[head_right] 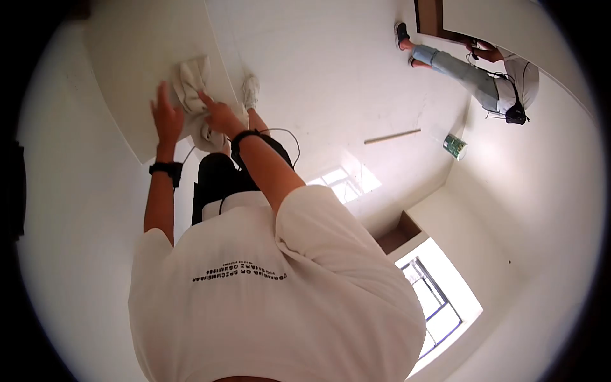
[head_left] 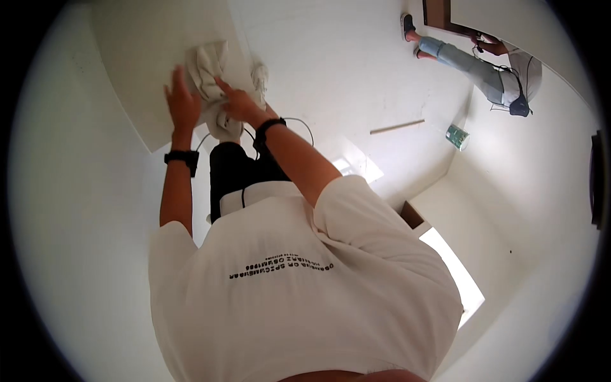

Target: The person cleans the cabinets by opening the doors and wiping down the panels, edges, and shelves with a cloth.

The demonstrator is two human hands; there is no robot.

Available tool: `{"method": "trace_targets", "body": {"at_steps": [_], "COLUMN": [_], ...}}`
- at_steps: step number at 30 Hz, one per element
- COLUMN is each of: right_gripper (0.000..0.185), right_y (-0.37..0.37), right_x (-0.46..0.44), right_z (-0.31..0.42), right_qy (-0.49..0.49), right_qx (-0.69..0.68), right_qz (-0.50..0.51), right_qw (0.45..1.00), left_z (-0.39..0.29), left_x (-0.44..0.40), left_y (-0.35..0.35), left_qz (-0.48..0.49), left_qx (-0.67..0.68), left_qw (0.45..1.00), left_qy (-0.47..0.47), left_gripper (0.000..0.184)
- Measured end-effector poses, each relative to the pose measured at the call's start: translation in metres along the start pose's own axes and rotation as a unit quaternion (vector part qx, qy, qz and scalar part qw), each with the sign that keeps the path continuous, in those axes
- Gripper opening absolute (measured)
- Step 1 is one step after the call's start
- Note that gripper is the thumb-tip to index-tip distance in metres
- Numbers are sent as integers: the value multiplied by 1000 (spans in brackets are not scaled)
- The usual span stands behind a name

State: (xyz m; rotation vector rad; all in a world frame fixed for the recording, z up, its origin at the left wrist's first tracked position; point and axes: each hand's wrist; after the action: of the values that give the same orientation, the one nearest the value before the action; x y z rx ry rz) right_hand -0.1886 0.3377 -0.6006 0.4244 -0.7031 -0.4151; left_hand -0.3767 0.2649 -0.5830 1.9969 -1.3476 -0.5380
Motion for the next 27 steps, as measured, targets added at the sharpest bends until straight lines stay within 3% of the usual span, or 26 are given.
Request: {"method": "trace_targets", "body": {"at_steps": [2, 5, 8, 9, 12, 15, 18, 21, 22, 24, 27], "right_gripper": [87, 84, 103, 104, 96, 86, 71, 58, 56, 61, 66], "right_y": [-18, 37, 77, 88, 109, 155, 122, 81, 97, 98, 71], "right_x": [2, 23, 32, 34, 20, 29, 20, 19, 40, 61, 71], "right_z": [-21, -19, -31, -29, -57, -5, -40, -57, -19, 6, -22], "right_qy": [20, -59, -129, -141, -106, -188, -118, -79, -100, -78, -46], "right_qx": [77, 95, 90, 100, 41, 155, 191, 232, 203, 174, 99], "right_qz": [-73, -38, -17, -32, 46, 201, 90, 72, 93, 112, 94], "right_qw": [994, 993, 987, 984, 992, 949, 970, 967, 970, 975, 990], "left_z": [0, -21, -32, -37, -42, -31, -27, -4, 10, 15, 7], "left_x": [26, 54, 29, 11, -33, -63, -56, -5, 21, 70, 98], "left_y": [-37, -70, -77, -78, -70, -44, 1, 3, -3, -12, -34], "left_qz": [163, 199, 123, 119, 95, 74, 65, 30, 22, 26, 40], "left_qx": [138, 94, -62, -79, -131, -176, -50, -30, -49, -72, -75], "left_qw": [977, 975, 990, 990, 979, 959, 957, 927, 922, 914, 912], "left_qy": [-17, 3, -35, 7, 125, 208, 278, 374, 384, 398, 402], "left_gripper": [86, 91, 100, 102, 107, 109, 111, 111, 109, 104, 110]}}
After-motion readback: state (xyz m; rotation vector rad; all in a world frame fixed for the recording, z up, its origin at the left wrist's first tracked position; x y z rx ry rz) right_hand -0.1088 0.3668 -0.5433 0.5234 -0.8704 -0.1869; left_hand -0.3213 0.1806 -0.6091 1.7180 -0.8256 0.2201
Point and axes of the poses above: each hand's wrist, its own x-axis away from the middle knuckle, its own y-axis out of the back of the hand, z = x × y, and after that the axes turned 15 degrees about x, right-handed
